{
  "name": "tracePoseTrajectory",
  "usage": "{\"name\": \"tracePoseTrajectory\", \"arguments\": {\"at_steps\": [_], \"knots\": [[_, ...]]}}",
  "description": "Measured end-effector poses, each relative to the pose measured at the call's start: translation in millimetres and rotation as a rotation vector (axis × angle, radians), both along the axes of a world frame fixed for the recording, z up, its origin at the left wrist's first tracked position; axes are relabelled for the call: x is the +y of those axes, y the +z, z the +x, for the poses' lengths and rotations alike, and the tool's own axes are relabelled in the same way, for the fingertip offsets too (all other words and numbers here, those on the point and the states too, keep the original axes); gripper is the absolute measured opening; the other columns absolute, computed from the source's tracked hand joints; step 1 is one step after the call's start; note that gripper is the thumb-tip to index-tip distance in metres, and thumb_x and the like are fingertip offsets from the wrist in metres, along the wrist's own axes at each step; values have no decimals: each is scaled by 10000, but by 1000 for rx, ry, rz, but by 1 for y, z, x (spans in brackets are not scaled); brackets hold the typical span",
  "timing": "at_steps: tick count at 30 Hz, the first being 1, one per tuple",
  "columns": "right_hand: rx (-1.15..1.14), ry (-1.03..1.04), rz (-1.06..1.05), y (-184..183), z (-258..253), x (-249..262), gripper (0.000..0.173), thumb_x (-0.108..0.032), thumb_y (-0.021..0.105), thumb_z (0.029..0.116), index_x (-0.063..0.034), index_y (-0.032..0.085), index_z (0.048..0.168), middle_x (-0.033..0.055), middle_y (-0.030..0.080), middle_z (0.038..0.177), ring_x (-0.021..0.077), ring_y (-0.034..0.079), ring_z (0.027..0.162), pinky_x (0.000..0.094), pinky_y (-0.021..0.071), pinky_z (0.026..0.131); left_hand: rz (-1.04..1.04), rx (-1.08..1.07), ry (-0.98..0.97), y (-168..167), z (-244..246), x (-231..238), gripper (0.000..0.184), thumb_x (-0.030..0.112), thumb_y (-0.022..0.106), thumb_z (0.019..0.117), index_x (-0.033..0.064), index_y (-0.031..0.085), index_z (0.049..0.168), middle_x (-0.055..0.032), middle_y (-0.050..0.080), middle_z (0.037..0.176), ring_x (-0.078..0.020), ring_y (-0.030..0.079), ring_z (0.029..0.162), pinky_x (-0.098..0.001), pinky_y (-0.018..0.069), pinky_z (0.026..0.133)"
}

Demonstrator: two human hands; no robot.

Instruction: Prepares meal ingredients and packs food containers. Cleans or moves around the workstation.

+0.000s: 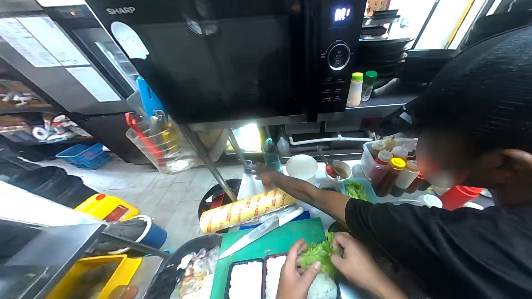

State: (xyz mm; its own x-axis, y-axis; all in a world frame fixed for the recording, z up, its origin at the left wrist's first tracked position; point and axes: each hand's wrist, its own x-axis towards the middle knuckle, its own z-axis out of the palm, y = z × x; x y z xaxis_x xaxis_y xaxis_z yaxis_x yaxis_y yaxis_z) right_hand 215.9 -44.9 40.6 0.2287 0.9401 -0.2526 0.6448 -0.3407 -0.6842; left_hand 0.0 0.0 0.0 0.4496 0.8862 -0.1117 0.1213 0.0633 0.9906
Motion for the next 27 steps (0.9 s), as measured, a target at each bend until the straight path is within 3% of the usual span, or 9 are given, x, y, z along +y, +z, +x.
{"name": "tracePoseTrajectory", "arguments": {"at_steps": [2,5,10,12,15,18,21,23,27], "knots": [[-66,127,44,-14,-1,-1,228,-392,691,856,-199,665,974,14,664,880,205,664,817,496,569,707,-173,-54,-69,2,-15,3,626,260,786,899,69,532,1439,-124,666,1330,-271,703,1111,-469,633,874],[-1,266,106,0,-8,5,213,-376,679,873,-203,663,995,-5,650,824,173,645,760,457,556,676,-358,-6,-189,1,-36,7,460,182,781,898,23,640,1306,-157,727,1180,-310,733,992,-497,636,806],[294,326,273,11,-19,24,224,-338,718,936,-189,694,1102,-42,698,924,92,666,797,331,587,722,-346,-6,-255,4,-39,3,282,121,781,886,4,691,1126,-130,755,944,-233,721,757,-407,616,661],[385,131,382,3,-25,28,319,-342,738,947,-158,676,1200,-23,731,1070,110,715,923,332,633,812,-355,-79,-178,6,-37,0,237,56,687,904,-2,675,1134,-141,743,902,-239,707,744,-420,601,650],[450,-157,412,-7,-29,21,598,-467,751,915,-129,576,1376,32,668,1292,162,689,1117,376,628,904,-405,-161,88,9,-34,-10,137,-12,633,843,-16,620,979,-124,685,778,-223,673,690,-405,581,621],[665,-207,203,-9,-48,-4,925,-526,835,801,-91,432,1510,100,653,1331,217,713,1063,437,633,868,-369,-71,312,12,-29,-24,39,-2,653,809,-26,639,837,-107,663,684,-208,657,609,-403,577,573],[826,-172,60,-13,-76,-22,1047,-417,921,729,-69,347,1532,137,690,1243,256,741,999,465,647,866,-172,53,380,19,-22,-34,256,34,715,827,-59,662,1059,-136,732,869,-210,726,791,-432,622,743],[954,-260,107,-24,-87,-21,859,-299,919,773,-35,455,1446,157,733,1114,288,755,946,488,660,844,-76,32,358,19,-19,-35,275,74,763,847,-36,683,1086,-116,750,907,-196,739,835,-416,634,783],[1235,-435,154,-34,-82,-15,372,-29,657,913,-7,609,1281,213,728,1078,348,734,931,549,632,774,-191,-160,293,19,-21,-33,298,75,753,911,-60,644,1154,-164,759,976,-259,756,888,-449,645,821]]}}
